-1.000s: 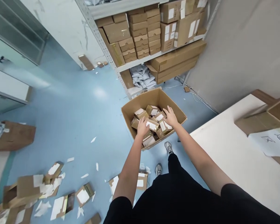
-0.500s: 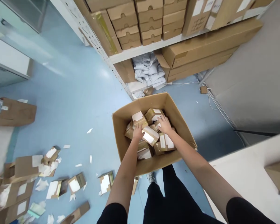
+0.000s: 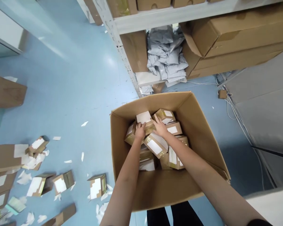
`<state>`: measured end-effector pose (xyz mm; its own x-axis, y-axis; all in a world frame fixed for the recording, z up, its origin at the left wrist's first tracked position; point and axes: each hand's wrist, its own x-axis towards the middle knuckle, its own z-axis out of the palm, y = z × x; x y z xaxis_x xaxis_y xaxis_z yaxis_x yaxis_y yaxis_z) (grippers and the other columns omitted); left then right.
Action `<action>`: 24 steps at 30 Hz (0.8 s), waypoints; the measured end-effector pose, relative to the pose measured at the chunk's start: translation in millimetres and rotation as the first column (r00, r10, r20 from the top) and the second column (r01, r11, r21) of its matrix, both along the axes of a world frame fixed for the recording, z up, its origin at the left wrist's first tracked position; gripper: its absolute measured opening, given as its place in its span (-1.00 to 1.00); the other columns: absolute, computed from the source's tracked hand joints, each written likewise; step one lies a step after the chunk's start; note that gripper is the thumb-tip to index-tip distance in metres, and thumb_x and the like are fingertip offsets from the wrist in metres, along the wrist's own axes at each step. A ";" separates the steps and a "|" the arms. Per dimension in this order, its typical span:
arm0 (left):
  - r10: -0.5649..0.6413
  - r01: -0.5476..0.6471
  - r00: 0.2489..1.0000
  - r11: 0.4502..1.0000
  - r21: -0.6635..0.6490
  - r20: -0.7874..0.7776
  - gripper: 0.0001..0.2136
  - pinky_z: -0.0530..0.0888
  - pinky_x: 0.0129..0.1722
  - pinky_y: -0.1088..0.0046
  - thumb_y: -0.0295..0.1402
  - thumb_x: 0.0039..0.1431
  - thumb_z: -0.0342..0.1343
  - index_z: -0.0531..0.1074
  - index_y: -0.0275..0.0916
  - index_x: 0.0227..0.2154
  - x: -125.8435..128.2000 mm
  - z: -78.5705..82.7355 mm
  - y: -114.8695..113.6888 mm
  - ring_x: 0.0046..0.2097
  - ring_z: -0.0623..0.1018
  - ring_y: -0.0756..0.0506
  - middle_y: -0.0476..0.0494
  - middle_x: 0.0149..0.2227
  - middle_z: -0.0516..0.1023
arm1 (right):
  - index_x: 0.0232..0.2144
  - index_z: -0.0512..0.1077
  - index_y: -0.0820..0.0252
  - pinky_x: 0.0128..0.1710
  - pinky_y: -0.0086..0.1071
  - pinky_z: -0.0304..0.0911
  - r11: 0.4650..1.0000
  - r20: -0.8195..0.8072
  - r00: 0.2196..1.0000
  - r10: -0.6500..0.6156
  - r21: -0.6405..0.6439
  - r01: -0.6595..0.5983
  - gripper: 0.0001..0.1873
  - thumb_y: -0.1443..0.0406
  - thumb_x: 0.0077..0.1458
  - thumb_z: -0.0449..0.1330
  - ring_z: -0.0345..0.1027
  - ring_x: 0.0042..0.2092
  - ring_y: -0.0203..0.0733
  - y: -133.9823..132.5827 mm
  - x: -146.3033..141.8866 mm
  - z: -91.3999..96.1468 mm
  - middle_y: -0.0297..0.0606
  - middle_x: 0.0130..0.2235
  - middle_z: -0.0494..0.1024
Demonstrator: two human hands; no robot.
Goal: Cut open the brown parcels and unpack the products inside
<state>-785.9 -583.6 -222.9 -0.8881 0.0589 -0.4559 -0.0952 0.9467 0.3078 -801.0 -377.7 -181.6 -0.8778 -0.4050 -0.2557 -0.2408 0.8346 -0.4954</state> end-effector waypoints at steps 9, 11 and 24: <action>0.113 -0.099 0.992 0.976 0.196 -0.059 -0.22 0.44 0.34 0.08 -0.53 0.23 0.23 0.18 -0.05 0.49 22.0 -24.4 7.5 0.45 0.33 -0.38 -0.33 0.57 -0.01 | 0.50 0.15 0.20 0.43 0.12 0.04 0.988 0.073 0.988 0.139 0.062 -0.144 -0.06 0.44 0.12 0.34 0.02 0.49 0.26 -38.0 -17.7 -71.2 0.09 0.55 0.02; 0.117 -0.098 0.990 0.974 0.202 -0.085 -0.22 0.44 0.35 0.07 -0.55 0.22 0.21 0.19 -0.05 0.48 24.4 -13.6 12.0 0.48 0.28 -0.40 -0.32 0.57 0.02 | 0.53 0.09 0.17 0.45 0.16 0.00 0.991 0.036 0.992 0.118 0.059 -0.120 -0.04 0.42 0.14 0.31 -0.01 0.50 0.26 -32.2 -7.9 -61.2 0.09 0.56 -0.03; -0.164 0.259 0.900 0.946 0.193 -0.403 -0.10 0.32 0.45 -0.03 -0.61 0.18 0.11 0.02 0.09 0.53 87.6 185.8 60.8 0.53 0.16 -0.35 -0.24 0.58 -0.01 | 0.50 0.17 0.14 0.41 0.25 0.10 0.979 -0.331 0.940 -0.077 0.155 0.135 -0.05 0.54 0.10 0.23 0.03 0.48 0.37 28.1 98.0 164.0 0.09 0.53 0.10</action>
